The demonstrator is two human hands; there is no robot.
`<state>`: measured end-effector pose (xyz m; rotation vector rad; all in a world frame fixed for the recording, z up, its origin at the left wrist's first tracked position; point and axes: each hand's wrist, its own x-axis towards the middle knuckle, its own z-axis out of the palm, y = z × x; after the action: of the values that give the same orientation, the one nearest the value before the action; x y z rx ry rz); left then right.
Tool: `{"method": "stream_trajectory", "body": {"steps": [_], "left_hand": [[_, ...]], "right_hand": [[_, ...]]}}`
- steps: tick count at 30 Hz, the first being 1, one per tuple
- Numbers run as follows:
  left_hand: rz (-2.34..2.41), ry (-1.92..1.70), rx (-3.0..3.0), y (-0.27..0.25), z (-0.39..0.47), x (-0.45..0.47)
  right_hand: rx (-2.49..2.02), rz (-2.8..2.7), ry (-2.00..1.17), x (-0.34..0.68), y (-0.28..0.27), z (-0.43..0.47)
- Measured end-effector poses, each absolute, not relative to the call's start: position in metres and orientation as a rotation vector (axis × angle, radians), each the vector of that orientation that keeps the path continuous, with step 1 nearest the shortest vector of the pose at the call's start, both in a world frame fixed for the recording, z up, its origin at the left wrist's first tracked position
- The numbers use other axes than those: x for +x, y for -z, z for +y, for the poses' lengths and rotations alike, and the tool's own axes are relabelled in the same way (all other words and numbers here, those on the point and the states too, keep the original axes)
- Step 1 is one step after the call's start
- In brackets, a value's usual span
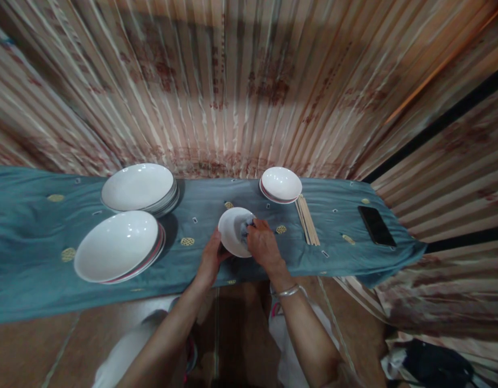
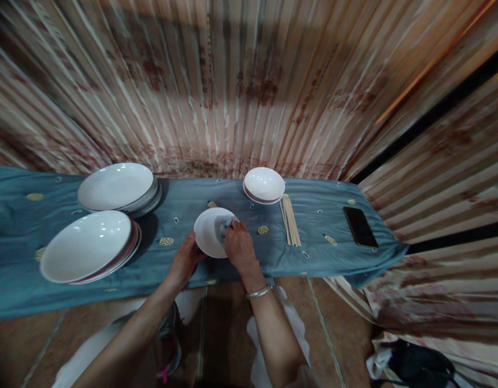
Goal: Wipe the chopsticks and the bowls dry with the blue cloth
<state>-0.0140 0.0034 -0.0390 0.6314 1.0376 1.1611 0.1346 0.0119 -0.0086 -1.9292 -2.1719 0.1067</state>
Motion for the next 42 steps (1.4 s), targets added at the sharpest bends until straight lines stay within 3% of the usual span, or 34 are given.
{"method": "stream_trajectory", "body": {"steps": [7,11,14,27,42], "left_hand": [[1.077,-1.149,0.603,0.038,0.007,-0.019],[1.115,-1.162,0.552,0.038,0.008,-0.02],[1.121,-1.155,0.52,0.04,0.008,-0.02],[1.064,-1.155,0.613,0.042,0.006,-0.022],[1.076,-1.142,0.661,0.035,0.0,-0.02]], "right_hand": [[-1.75,-2.244,-0.567,0.144,0.006,0.009],[-1.517,-2.025,-0.916,0.135,0.005,0.006],[-1.384,-1.823,-1.004,0.123,0.005,0.007],[-1.554,-1.801,-0.466,0.095,0.005,0.042],[-1.858,-1.879,-0.156,0.117,0.001,0.046]]}}
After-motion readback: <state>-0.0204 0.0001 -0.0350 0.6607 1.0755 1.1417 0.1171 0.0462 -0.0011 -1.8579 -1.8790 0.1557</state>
